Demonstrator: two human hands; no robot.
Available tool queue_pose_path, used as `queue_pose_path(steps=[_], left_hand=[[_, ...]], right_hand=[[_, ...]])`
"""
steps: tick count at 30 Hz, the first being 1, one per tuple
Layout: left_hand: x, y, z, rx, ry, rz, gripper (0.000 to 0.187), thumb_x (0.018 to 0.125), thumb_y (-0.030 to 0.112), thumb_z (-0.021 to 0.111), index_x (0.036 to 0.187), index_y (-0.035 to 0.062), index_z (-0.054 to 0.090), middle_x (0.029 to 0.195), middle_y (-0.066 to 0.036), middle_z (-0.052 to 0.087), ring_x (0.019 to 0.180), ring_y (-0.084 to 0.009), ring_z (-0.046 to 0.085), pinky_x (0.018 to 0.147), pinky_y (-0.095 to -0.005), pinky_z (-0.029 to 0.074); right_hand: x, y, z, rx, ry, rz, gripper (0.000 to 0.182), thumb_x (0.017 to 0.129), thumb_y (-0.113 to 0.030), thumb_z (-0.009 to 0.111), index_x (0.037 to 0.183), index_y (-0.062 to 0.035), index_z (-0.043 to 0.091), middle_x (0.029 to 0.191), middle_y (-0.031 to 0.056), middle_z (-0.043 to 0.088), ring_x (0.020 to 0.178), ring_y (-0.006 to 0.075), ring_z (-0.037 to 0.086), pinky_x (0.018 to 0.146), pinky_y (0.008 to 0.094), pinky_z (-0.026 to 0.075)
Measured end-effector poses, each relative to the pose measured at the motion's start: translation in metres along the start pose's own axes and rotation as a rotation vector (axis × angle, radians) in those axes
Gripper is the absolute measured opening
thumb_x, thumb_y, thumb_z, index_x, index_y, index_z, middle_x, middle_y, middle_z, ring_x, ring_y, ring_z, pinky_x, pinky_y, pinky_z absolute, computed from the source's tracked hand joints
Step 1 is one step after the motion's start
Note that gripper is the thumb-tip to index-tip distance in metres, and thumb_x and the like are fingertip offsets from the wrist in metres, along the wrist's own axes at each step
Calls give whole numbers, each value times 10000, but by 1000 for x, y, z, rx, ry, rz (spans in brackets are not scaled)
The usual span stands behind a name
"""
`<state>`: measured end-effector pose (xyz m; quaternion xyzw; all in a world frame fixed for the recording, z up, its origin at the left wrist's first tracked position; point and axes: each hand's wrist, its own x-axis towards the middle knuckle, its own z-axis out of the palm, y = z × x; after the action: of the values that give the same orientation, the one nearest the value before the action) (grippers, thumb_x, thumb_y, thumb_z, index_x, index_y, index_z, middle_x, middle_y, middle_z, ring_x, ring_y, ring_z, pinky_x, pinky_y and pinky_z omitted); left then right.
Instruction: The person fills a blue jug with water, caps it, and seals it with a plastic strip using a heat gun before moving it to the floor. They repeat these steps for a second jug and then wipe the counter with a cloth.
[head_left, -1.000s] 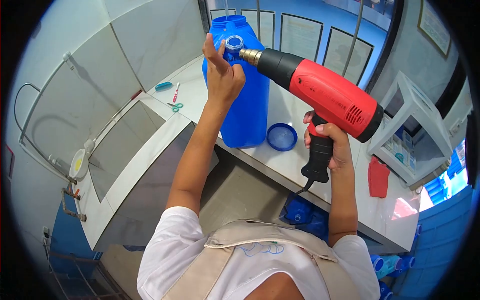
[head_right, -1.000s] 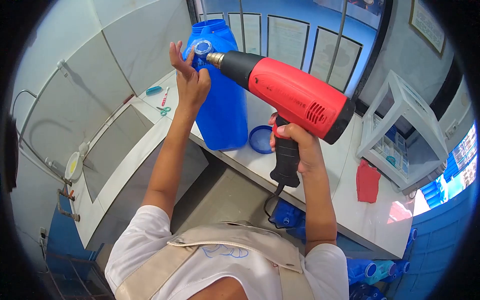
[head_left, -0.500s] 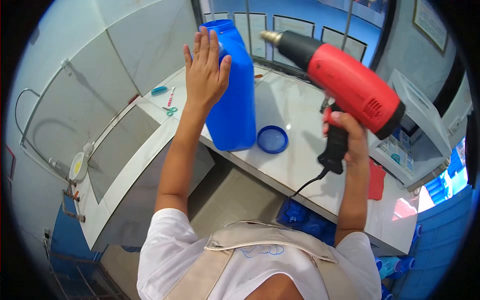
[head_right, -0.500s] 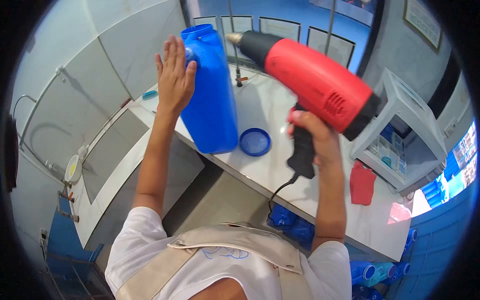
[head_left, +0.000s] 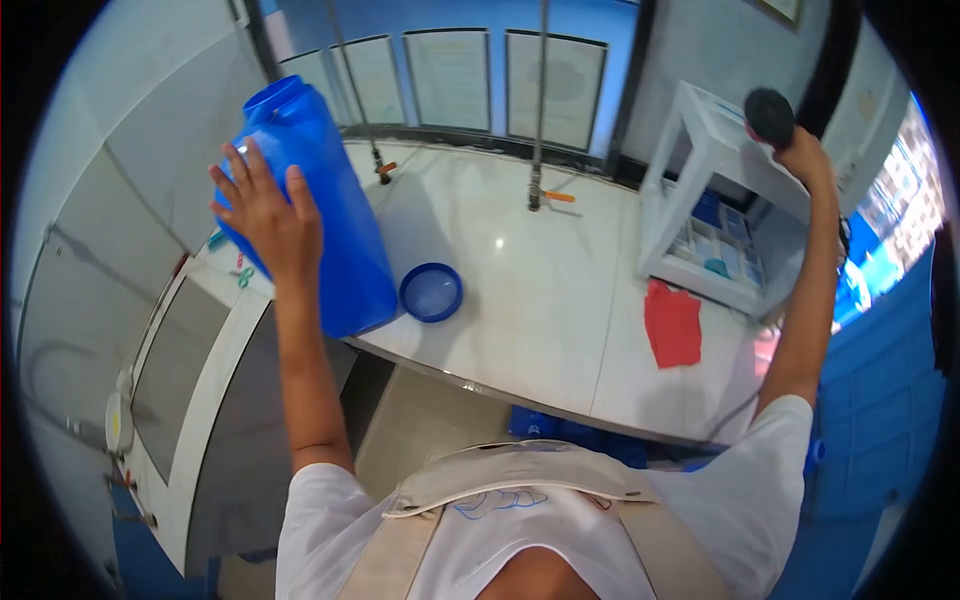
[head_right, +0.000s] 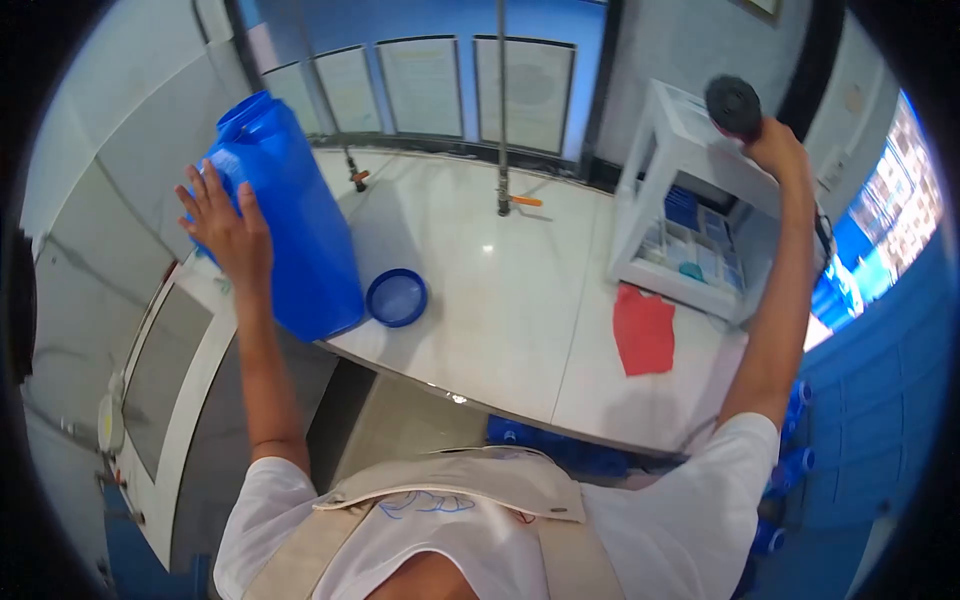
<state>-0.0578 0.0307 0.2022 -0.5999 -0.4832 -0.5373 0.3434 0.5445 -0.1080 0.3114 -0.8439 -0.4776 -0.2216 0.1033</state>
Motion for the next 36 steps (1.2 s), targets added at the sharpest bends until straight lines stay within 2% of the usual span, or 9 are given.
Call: queue_pose_path(steps=[9, 11, 13, 15, 17, 19, 24, 26, 36], left_hand=[[-75, 5, -12, -184, -43, -408, 748, 848, 253, 538, 1389, -8, 93, 1441, -243, 49, 1345, -404, 3, 1068, -534, 24], [-86, 5, -16, -213, -88, -473, 795, 850, 251, 540, 1391, -21, 25, 1435, -267, -6, 1346, -400, -25, 1073, -517, 19], [-94, 6, -7, -258, -59, -545, 806, 852, 248, 539, 1393, -24, 7, 1438, -266, -18, 1348, -397, -35, 1076, -506, 14], [-94, 11, 2, -360, -23, -658, 797, 882, 277, 493, 1392, -40, -31, 1446, -260, -54, 1356, -373, -64, 1089, -464, -3], [-89, 8, 19, -376, 54, -711, 776, 897, 303, 457, 1390, -47, -28, 1449, -255, -57, 1359, -361, -67, 1092, -456, -6], [-82, -1, 31, -372, 147, -811, 743, 927, 408, 347, 1392, -51, -6, 1460, -240, -25, 1369, -333, -51, 1098, -438, -9], [-59, -25, 36, -364, 225, -862, 679, 945, 413, 285, 1396, -42, 59, 1456, -234, 71, 1367, -332, 23, 1095, -431, 23], [-58, -29, 34, -347, 168, -893, 642, 956, 402, 259, 1394, -39, 100, 1449, -233, 112, 1361, -333, 61, 1090, -428, 46], [-58, -54, 20, -442, 32, -887, 639, 959, 407, 240, 1390, -42, 97, 1431, -232, 147, 1339, -352, 100, 1074, -468, 49]], right_hand=[[90, 59, 90, 169, -304, -116, 474, 686, -277, 665, 1094, -52, 577, 1033, 231, 611, 1022, 357, 572, 853, 414, 451], [91, 63, 82, -135, -21, 41, 590, 709, -296, 655, 1120, 95, 493, 1025, 303, 581, 1023, 372, 570, 880, 400, 432], [90, 39, 63, -190, 282, 18, 502, 800, -291, 579, 1159, 52, 509, 1078, 253, 587, 1067, 321, 558, 906, 367, 414], [24, -117, 16, 591, 575, -262, 405, 878, -236, 484, 1201, 6, 518, 1140, 169, 590, 1098, 265, 542, 931, 345, 393], [23, -238, 18, 1377, 245, -700, 347, 909, -202, 442, 1197, -43, 551, 1154, 62, 592, 1071, 160, 536, 924, 304, 399], [44, -359, 75, 1866, -242, -942, 434, 895, -340, 462, 1191, -31, 536, 1172, 101, 568, 1136, 180, 497, 984, 359, 365], [40, -616, 164, 2135, -905, -270, 572, 917, -502, 345, 1065, -6, 587, 1099, 108, 562, 1056, 222, 499, 907, 396, 376], [53, -699, 223, 2007, -945, -454, 733, 869, -629, 274, 1194, -15, 510, 1193, 149, 544, 1143, 231, 473, 983, 405, 326], [-1, -722, 197, 2123, -978, -299, 669, 904, -561, 239, 1259, -42, 469, 1211, 158, 530, 1146, 241, 465, 973, 342, 349]])
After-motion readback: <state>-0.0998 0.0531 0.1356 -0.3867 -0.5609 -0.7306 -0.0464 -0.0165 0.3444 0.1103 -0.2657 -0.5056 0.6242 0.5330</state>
